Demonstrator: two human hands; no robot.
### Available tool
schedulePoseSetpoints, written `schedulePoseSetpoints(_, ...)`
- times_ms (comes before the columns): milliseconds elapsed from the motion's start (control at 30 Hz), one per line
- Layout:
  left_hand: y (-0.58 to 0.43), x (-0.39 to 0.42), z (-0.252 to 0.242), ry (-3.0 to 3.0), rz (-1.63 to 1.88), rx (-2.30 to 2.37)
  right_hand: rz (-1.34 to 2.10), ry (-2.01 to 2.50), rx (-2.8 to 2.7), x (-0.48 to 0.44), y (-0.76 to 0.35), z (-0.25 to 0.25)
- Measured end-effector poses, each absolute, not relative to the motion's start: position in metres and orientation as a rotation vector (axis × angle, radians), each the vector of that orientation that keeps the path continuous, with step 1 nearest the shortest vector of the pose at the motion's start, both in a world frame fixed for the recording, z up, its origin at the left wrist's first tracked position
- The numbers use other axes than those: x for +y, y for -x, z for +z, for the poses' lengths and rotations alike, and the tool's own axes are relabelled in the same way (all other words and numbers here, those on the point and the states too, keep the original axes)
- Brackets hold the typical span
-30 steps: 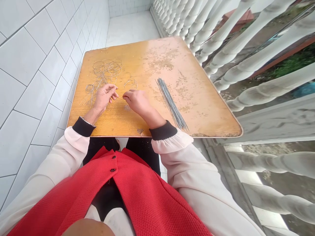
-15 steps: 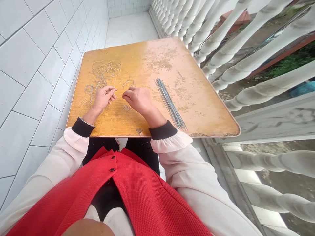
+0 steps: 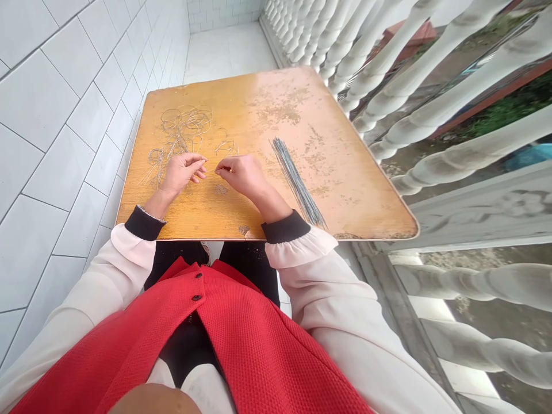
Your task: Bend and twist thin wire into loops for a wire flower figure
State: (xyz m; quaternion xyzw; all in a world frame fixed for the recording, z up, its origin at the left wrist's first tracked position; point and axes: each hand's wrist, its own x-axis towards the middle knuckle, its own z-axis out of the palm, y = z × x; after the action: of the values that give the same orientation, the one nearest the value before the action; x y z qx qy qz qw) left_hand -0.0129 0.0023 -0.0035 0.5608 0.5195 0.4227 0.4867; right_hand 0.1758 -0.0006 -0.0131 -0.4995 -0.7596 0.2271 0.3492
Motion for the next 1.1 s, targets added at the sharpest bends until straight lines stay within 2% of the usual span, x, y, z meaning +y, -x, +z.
schedulePoseSetpoints(233, 0.015, 0.006, -0.008, -1.425, 0.979, 1.248, 0.752, 1.308, -1.890, 0.002, -0.176, -0.012)
schedulePoseSetpoints(733, 0.010, 0.002, -0.008, -1.500, 0.927, 1.448, 0.747, 1.338, -1.965, -0.002, -0.169, -0.014)
schedulePoseSetpoints(1100, 0.017, 0.008, -0.001, -1.330, 1.062, 1.398, 1.026, 1.451, -1.691, 0.011, -0.178, -0.020)
